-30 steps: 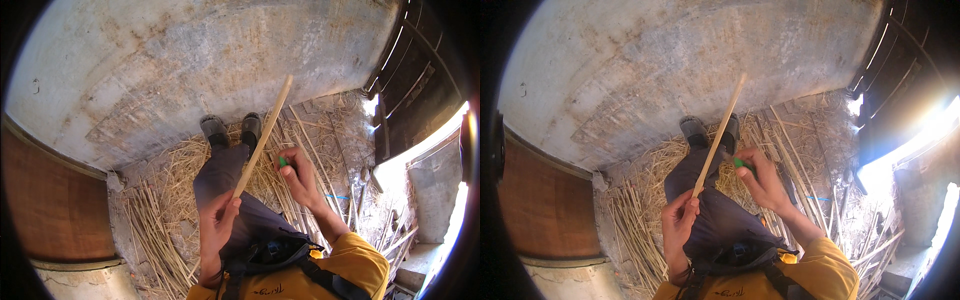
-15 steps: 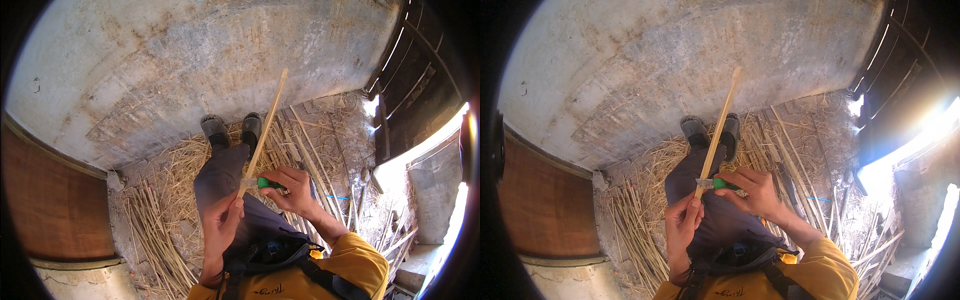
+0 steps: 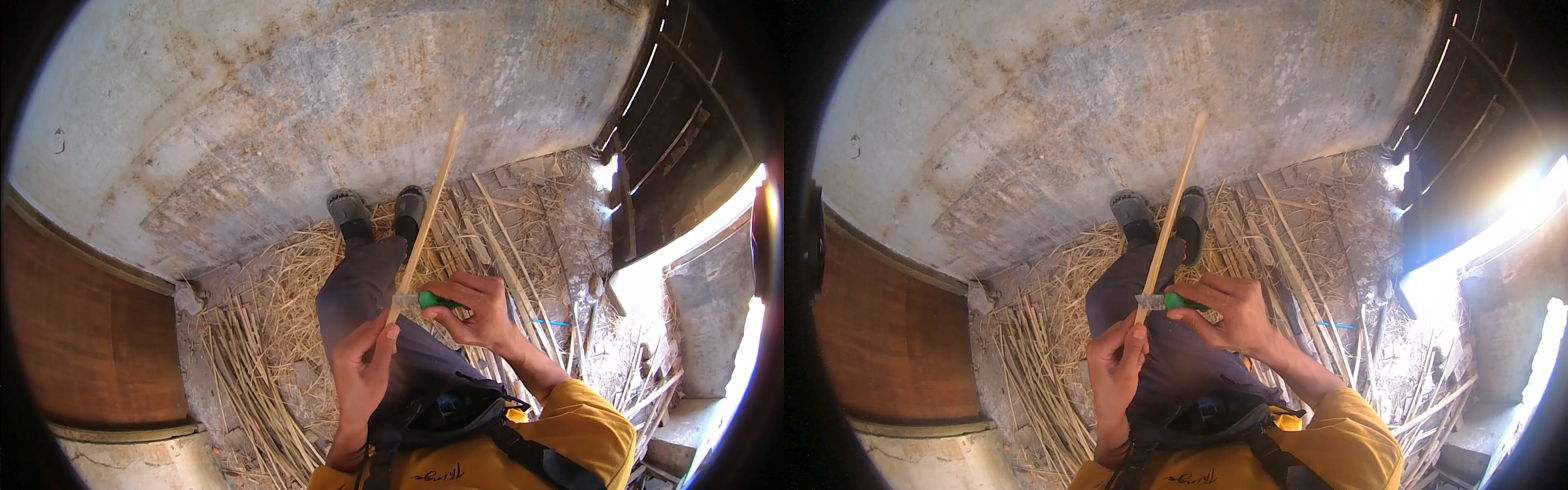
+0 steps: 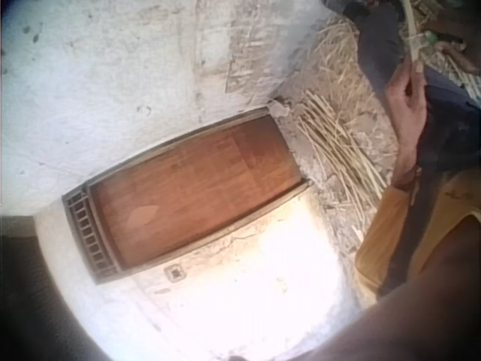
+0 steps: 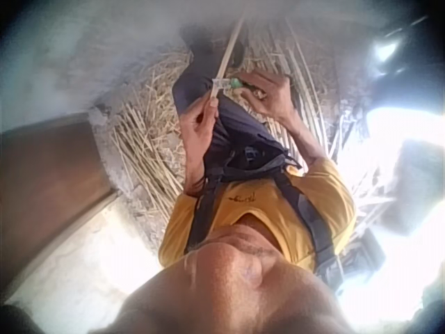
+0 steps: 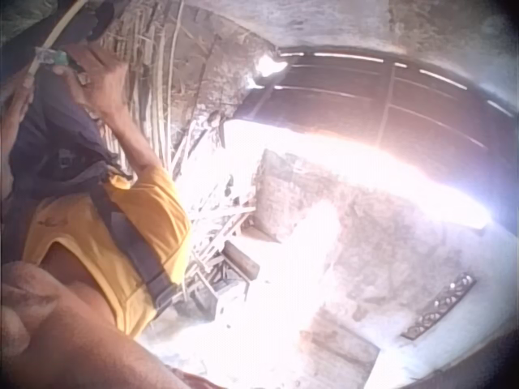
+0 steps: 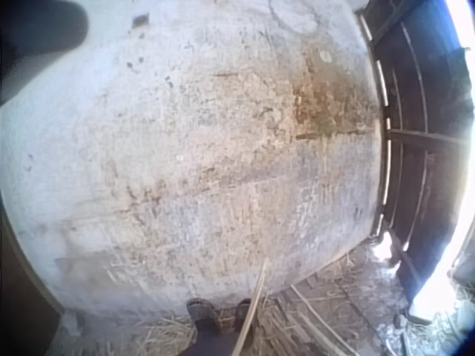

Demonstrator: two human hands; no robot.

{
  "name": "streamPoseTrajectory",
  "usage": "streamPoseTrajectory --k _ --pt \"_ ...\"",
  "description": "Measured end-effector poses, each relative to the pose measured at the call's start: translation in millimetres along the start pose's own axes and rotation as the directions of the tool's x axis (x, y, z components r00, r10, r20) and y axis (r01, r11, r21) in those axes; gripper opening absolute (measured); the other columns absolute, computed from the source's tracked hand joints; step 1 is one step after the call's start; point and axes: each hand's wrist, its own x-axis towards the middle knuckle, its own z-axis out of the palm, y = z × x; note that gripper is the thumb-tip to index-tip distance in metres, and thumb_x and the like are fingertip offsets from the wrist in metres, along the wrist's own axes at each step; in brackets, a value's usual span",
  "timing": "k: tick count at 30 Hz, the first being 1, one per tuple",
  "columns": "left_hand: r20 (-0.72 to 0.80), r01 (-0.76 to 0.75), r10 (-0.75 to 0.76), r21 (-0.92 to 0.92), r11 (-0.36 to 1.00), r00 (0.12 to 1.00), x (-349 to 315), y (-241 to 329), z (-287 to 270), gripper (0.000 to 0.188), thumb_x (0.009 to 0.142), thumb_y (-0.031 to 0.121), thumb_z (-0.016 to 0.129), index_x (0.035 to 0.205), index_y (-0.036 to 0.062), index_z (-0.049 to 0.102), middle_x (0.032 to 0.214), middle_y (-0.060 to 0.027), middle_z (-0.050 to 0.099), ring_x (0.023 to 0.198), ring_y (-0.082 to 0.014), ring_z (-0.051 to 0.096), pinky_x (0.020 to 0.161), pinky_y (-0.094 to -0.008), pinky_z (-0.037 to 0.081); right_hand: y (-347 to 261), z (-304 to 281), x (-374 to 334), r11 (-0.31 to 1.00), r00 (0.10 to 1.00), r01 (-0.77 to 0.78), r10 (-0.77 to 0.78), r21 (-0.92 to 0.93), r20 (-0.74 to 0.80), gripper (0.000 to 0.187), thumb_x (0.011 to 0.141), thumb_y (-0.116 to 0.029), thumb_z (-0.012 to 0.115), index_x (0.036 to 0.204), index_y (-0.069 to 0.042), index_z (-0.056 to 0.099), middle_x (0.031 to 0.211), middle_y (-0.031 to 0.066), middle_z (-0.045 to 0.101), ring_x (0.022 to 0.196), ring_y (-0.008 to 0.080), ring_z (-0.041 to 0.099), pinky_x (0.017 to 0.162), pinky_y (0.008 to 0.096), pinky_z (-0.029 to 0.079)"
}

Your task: The person shapes a bamboo stick by repeatedly scraping and whittling it with a utility knife, then uses a machete to shave and refine the wood's surface.

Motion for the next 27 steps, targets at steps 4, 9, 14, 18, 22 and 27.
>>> streamPoseTrajectory --k 4,9,14,18,22,27 --pt "-0.039 -0.074 0.078 0.112 0.991 0.996 0.0 -0.7 2.2 0.03 0.11 0.01 0.069 0.138 -0.001 0.075 0.077 0.0001 0.055 0.071 -0.0067 0.048 0.063 -0.0273 0.037 -0.9 1.8 -0.9 0.999 1.0 -0.001 0.0 -0.05 -0.022 0.037 0.085 -0.028 0.094 0.118 -0.013 0.084 0.081 0.0034 0.073 0.062 0.0226 0.07 0.055 0.036 0.053" --pt "-0.068 -0.056 0.066 0.139 0.989 0.995 0.0 -3.7 2.4 0.028 0.111 0.011 0.069 0.135 -0.0011 0.077 0.075 0.0005 0.051 0.069 -0.007 0.043 0.06 -0.0291 0.033 -0.6 5.1 0.1 0.993 0.997 0.032 -0.04 -0.11 -0.068 0.039 0.083 -0.028 0.095 0.118 -0.014 0.084 0.078 0.0023 0.071 0.061 0.0218 0.068 0.054 0.0358 0.053" --pt "-0.085 -0.067 0.08 0.147 0.987 0.993 -1.3 -5.7 3.7 0.028 0.111 0.011 0.069 0.135 0.0 0.077 0.074 0.0007 0.049 0.068 -0.0067 0.042 0.059 -0.0295 0.032 0.1 6.2 1.0 0.99 0.994 0.05 -0.061 -0.13 -0.087 0.039 0.082 -0.027 0.096 0.117 -0.014 0.084 0.077 0.0018 0.07 0.06 0.0211 0.068 0.054 0.0354 0.053" --pt "-0.091 -0.052 0.069 0.174 0.983 0.993 -2.4 -6.9 2.8 0.028 0.111 0.012 0.069 0.135 0.0003 0.077 0.074 0.0008 0.048 0.068 -0.0067 0.042 0.059 -0.0299 0.032 -0.8 6.4 -0.1 0.985 0.995 0.049 -0.063 -0.168 -0.08 0.039 0.082 -0.027 0.096 0.117 -0.015 0.084 0.077 0.0015 0.071 0.059 0.021 0.068 0.054 0.0348 0.054" --pt "-0.09 -0.063 0.081 0.181 0.981 0.993 -2.5 -8.0 2.2 0.028 0.111 0.012 0.069 0.135 0.0001 0.077 0.074 0.0007 0.049 0.068 -0.0067 0.042 0.059 -0.0298 0.032 -0.7 7.7 -0.1 0.981 0.993 0.059 -0.076 -0.184 -0.09 0.039 0.081 -0.027 0.096 0.117 -0.015 0.084 0.078 0.0012 0.071 0.059 0.0207 0.068 0.054 0.0348 0.054" --pt "-0.085 -0.067 0.083 0.178 0.982 0.993 -3.2 -6.6 1.7 0.028 0.111 0.012 0.069 0.134 -0.0012 0.077 0.074 0.0 0.05 0.068 -0.0066 0.043 0.058 -0.0293 0.032 -0.7 8.6 -0.6 0.973 0.99 0.071 -0.096 -0.221 -0.104 0.039 0.081 -0.027 0.096 0.117 -0.016 0.084 0.077 0.0006 0.07 0.059 0.0205 0.067 0.054 0.035 0.054"
